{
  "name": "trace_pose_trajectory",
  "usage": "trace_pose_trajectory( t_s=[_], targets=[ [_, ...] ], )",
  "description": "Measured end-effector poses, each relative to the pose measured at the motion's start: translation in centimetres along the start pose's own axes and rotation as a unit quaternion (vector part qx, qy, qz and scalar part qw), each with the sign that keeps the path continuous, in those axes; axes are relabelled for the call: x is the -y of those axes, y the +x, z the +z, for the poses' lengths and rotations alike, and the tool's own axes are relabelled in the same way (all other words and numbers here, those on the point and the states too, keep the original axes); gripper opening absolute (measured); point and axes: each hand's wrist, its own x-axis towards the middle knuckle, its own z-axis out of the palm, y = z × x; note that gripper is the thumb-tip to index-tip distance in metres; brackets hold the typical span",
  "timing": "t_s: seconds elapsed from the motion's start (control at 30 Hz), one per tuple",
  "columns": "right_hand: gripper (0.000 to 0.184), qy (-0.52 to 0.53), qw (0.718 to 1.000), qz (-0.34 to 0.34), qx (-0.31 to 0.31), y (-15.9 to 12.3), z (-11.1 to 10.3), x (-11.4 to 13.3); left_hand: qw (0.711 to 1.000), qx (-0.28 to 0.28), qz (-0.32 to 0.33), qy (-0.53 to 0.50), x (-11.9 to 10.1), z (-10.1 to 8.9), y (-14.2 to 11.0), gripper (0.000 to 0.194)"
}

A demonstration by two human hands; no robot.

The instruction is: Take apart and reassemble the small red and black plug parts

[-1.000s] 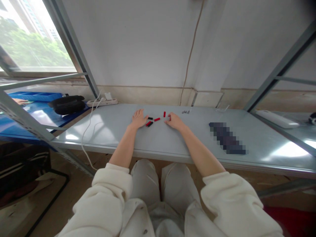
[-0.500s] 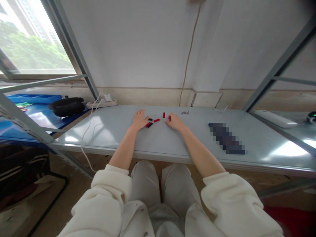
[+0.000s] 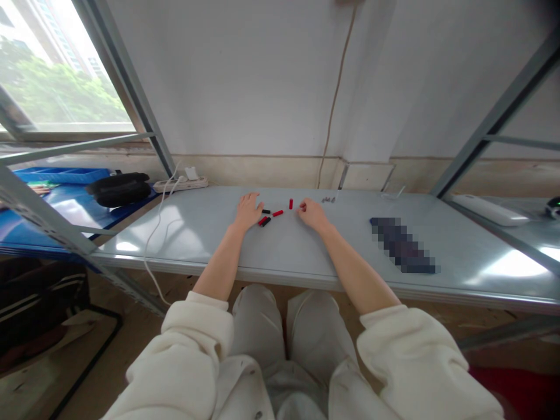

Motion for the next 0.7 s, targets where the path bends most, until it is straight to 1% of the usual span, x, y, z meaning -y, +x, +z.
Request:
trace_pose_trajectory(
  t_s=[0.13,0.33,0.57,0.7],
  targets=[
    [0.026,0.028,0.999,0.019,-0.018,0.2,0.2,-0.2,1.000,-0.018,0.007,-0.007,-0.1,-0.1,0.1,0.034],
    [0.038,0.049,0.999,0.015,-0.018,0.9,1.0,0.1,0.999,-0.038,-0.010,-0.022,-0.6,-0.4,0.0,0.027],
    [0.040,0.069,0.997,-0.021,0.001,1.3,2.1,0.5,0.998,-0.044,-0.014,-0.046,-0.9,-0.5,-0.1,0.025],
    [0.032,0.057,0.997,-0.056,0.020,1.2,2.2,0.6,0.999,-0.012,-0.005,-0.046,-1.1,-0.1,-0.2,0.026]
  ],
)
